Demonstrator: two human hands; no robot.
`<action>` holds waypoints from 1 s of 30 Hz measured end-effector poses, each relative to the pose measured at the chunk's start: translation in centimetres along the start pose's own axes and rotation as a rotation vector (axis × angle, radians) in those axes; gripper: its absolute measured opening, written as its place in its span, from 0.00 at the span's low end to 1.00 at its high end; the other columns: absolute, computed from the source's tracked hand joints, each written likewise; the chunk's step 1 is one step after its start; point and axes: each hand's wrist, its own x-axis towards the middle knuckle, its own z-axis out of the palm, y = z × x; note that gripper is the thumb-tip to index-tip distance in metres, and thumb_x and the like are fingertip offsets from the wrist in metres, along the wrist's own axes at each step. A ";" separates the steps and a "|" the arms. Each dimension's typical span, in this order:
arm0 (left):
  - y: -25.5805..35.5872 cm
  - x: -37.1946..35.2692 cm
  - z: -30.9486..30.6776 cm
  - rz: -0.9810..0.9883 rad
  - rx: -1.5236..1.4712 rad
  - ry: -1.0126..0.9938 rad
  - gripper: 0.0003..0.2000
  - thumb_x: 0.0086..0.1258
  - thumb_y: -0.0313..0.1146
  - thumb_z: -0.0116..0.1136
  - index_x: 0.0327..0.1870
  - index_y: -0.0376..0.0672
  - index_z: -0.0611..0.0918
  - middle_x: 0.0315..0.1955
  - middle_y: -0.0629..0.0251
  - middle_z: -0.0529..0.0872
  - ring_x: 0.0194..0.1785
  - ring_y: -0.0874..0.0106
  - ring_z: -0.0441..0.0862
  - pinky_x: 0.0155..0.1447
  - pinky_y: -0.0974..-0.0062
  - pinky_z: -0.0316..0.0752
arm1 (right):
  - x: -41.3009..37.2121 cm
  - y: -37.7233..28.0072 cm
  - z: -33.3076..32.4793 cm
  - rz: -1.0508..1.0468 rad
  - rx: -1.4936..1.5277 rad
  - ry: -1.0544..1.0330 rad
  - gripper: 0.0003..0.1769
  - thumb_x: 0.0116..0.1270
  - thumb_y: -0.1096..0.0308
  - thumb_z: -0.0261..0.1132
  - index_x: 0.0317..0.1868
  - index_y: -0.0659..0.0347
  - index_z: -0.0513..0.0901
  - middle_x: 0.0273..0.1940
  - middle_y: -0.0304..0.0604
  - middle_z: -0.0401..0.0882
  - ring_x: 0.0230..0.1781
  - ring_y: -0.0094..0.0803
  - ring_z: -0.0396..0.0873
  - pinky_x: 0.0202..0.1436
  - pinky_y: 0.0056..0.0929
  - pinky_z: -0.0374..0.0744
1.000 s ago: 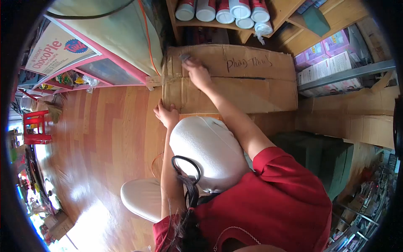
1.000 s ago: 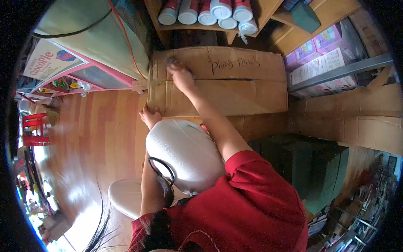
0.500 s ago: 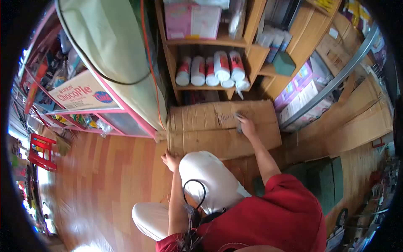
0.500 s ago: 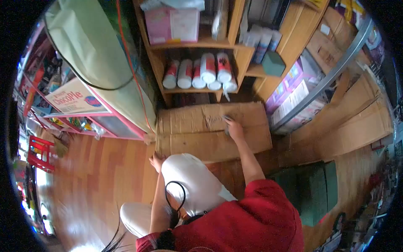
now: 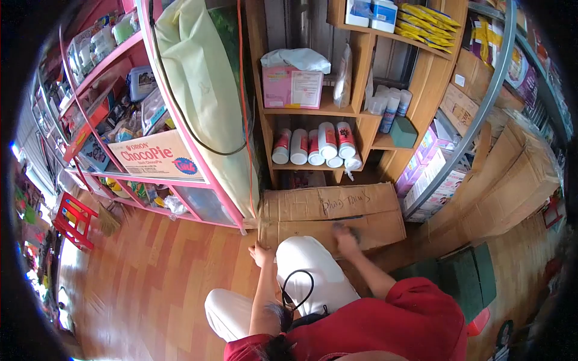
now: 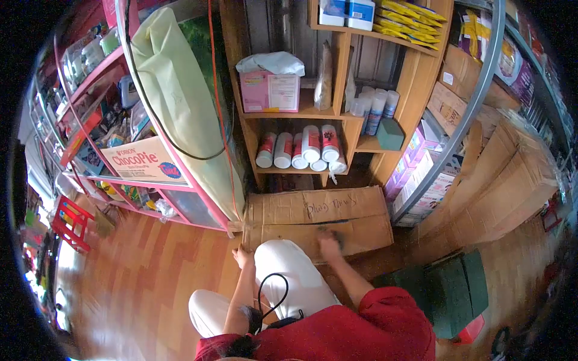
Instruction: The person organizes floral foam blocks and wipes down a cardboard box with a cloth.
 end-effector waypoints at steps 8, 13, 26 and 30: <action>-2.3 0.6 0.9 0.139 -0.069 0.000 0.27 0.57 0.33 0.59 0.61 0.45 0.69 0.53 0.58 0.65 0.58 0.59 0.64 0.60 0.64 0.65 | -2.3 -0.4 -3.8 -0.178 -0.421 0.082 0.15 0.59 0.68 0.53 0.47 0.57 0.76 0.40 0.45 0.80 0.40 0.34 0.80 0.42 0.32 0.79; -2.6 0.1 0.6 0.220 -0.058 0.045 0.25 0.59 0.34 0.57 0.59 0.42 0.68 0.52 0.56 0.65 0.58 0.57 0.63 0.57 0.62 0.67 | -2.7 16.2 -1.4 0.383 -0.656 0.474 0.18 0.64 0.72 0.49 0.55 0.59 0.72 0.52 0.43 0.74 0.50 0.37 0.76 0.51 0.34 0.75; -1.4 0.0 0.1 0.161 0.090 -0.015 0.27 0.60 0.36 0.58 0.59 0.38 0.66 0.55 0.51 0.64 0.60 0.53 0.63 0.56 0.60 0.71 | 0.5 20.2 -0.5 0.303 0.111 0.230 0.23 0.61 0.64 0.57 0.59 0.53 0.72 0.54 0.53 0.73 0.53 0.45 0.73 0.61 0.43 0.67; -2.3 0.4 1.8 0.167 0.046 0.033 0.29 0.60 0.36 0.59 0.61 0.39 0.64 0.56 0.51 0.63 0.61 0.53 0.62 0.57 0.59 0.70 | -2.8 18.7 -8.9 1.000 0.083 0.340 0.23 0.63 0.60 0.58 0.56 0.63 0.72 0.54 0.55 0.73 0.54 0.48 0.71 0.62 0.44 0.67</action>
